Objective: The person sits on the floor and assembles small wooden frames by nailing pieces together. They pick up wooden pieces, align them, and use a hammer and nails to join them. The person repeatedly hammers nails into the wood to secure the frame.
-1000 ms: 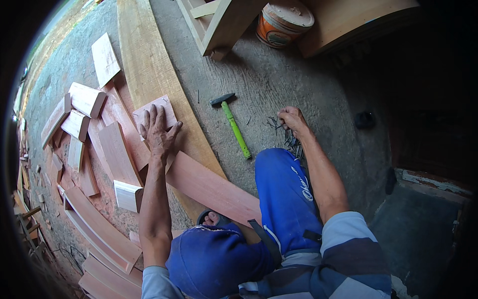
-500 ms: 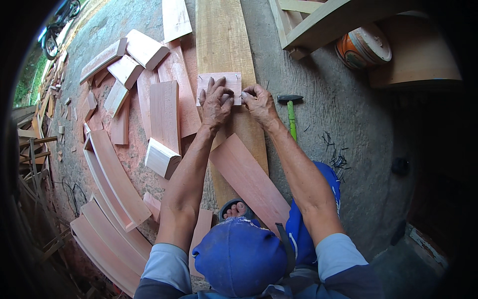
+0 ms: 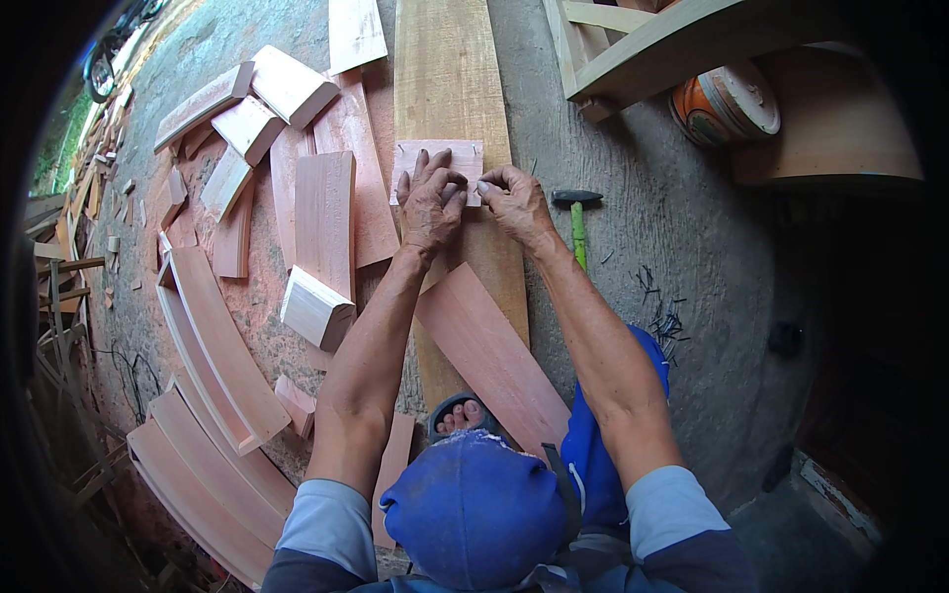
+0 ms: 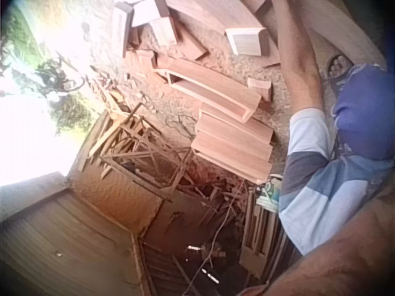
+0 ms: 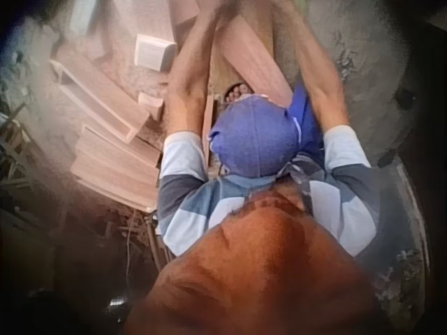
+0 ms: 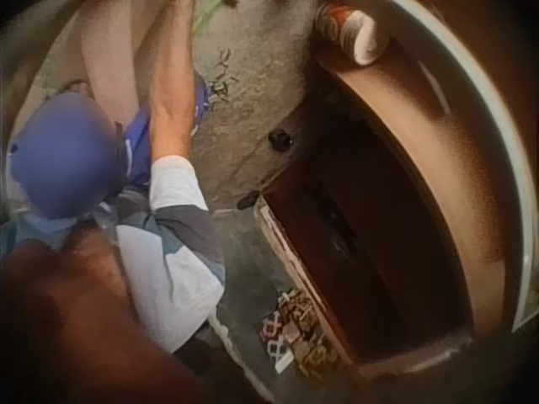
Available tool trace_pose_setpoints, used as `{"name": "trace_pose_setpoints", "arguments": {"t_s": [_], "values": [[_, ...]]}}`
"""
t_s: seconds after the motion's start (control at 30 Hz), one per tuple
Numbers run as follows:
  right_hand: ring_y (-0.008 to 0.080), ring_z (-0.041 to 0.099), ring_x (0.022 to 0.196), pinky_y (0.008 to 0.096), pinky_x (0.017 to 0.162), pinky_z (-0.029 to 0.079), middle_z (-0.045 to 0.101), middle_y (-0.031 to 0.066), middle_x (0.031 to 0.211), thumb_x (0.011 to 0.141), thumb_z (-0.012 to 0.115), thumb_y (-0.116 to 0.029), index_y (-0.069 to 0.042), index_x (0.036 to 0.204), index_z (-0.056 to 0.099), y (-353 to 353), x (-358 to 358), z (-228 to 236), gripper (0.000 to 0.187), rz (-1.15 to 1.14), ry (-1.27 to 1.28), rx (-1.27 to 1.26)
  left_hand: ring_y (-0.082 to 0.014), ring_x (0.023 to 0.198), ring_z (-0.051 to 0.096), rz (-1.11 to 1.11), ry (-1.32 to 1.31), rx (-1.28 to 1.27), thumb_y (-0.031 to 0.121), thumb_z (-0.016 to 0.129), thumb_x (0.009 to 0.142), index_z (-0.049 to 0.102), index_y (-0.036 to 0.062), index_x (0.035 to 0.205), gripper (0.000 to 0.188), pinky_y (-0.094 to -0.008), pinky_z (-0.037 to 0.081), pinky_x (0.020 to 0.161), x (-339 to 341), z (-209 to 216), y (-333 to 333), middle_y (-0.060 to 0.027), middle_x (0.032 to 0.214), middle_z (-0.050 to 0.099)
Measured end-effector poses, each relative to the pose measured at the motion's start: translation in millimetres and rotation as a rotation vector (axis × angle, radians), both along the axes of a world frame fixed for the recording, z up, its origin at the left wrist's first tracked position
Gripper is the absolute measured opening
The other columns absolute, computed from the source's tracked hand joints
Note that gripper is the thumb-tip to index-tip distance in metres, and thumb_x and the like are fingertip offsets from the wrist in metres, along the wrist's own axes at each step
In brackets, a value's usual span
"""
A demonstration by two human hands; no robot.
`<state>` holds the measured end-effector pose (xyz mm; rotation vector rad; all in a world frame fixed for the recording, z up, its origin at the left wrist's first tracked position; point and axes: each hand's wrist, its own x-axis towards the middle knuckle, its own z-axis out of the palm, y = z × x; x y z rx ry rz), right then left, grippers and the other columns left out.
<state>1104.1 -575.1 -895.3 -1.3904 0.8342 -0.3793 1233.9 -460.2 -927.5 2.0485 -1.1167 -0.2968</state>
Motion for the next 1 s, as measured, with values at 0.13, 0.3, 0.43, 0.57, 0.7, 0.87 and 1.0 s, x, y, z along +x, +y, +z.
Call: {"name": "trace_pose_setpoints", "arguments": {"t_s": [0.13, 0.3, 0.43, 0.57, 0.7, 0.87, 1.0], "values": [[0.0058, 0.056, 0.070, 0.0238, 0.061, 0.046, 0.065, -0.0010, 0.081, 0.096, 0.070, -0.013, -0.001, 0.102, 0.071, -1.8, -1.4, -0.7, 0.013, 0.020, 0.006, -0.004, -0.0331, 0.156, 0.027, 0.002, 0.000, -0.002, 0.018, 0.075, 0.086, 0.071, 0.0219, 0.107, 0.022, -0.0544, 0.008, 0.124, -1.6, 0.9, -1.4, -0.0062, 0.157, 0.050], [0.0064, 0.057, 0.072, 0.0245, 0.063, 0.047, 0.066, -0.0005, 0.082, 0.095, 0.070, -0.014, 0.000, 0.102, 0.071, -2.0, -1.2, -1.1, 0.015, 0.035, 0.011, -0.037, -0.0332, 0.156, 0.027, 0.002, -0.015, -0.006, 0.019, 0.076, 0.086, 0.071, 0.0223, 0.107, 0.021, -0.0545, 0.008, 0.124, -1.3, 0.7, -0.8, -0.0055, 0.156, 0.051], [0.0094, 0.061, 0.075, 0.0277, 0.067, 0.051, 0.070, 0.0020, 0.084, 0.094, 0.071, -0.014, -0.001, 0.101, 0.072, -3.1, -1.3, 0.5, 0.015, 0.058, 0.057, -0.136, -0.0328, 0.155, 0.028, -0.014, -0.014, -0.005, 0.020, 0.077, 0.086, 0.073, 0.0240, 0.106, 0.021, -0.0544, 0.006, 0.124, -1.5, 1.7, 0.1, -0.0031, 0.154, 0.053], [0.0124, 0.067, 0.080, 0.0300, 0.073, 0.054, 0.075, 0.0052, 0.089, 0.093, 0.071, -0.016, -0.002, 0.101, 0.074, -2.3, 0.3, 12.5, 0.016, 0.112, 0.101, -0.245, -0.0315, 0.155, 0.029, -0.037, -0.013, -0.024, 0.023, 0.080, 0.084, 0.075, 0.0265, 0.105, 0.022, -0.0542, 0.005, 0.124, -1.5, -0.4, 2.1, 0.0001, 0.150, 0.057], [0.0144, 0.070, 0.083, 0.0312, 0.076, 0.055, 0.076, 0.0065, 0.090, 0.094, 0.070, -0.019, -0.002, 0.101, 0.075, -2.9, 2.4, 21.3, 0.020, 0.157, 0.184, -0.330, -0.0305, 0.154, 0.032, -0.048, -0.033, -0.053, 0.025, 0.081, 0.083, 0.077, 0.0281, 0.105, 0.023, -0.0543, 0.006, 0.125, 1.4, -7.3, 2.4, 0.0015, 0.144, 0.061], [0.0191, 0.070, 0.090, 0.0346, 0.082, 0.055, 0.075, 0.0129, 0.101, 0.093, 0.071, -0.022, -0.002, 0.106, 0.074, -6.7, -17.0, 7.4, 0.024, 0.026, 0.132, -0.294, -0.0292, 0.151, 0.036, -0.033, -0.130, -0.047, 0.025, 0.078, 0.083, 0.079, 0.0303, 0.105, 0.023, -0.0538, 0.009, 0.126, 0.3, -15.3, 3.8, 0.0027, 0.143, 0.062], [0.0305, 0.069, 0.099, 0.0426, 0.088, 0.054, 0.069, 0.0167, 0.110, 0.091, 0.073, -0.023, 0.000, 0.122, 0.064, -10.3, -95.2, -12.1, 0.039, -0.053, 0.540, -0.685, -0.0274, 0.150, 0.038, -0.034, -0.131, -0.059, 0.026, 0.078, 0.084, 0.080, 0.0288, 0.105, 0.021, -0.0514, 0.009, 0.126, -1.5, -12.9, 4.4, 0.0027, 0.141, 0.063]]}}
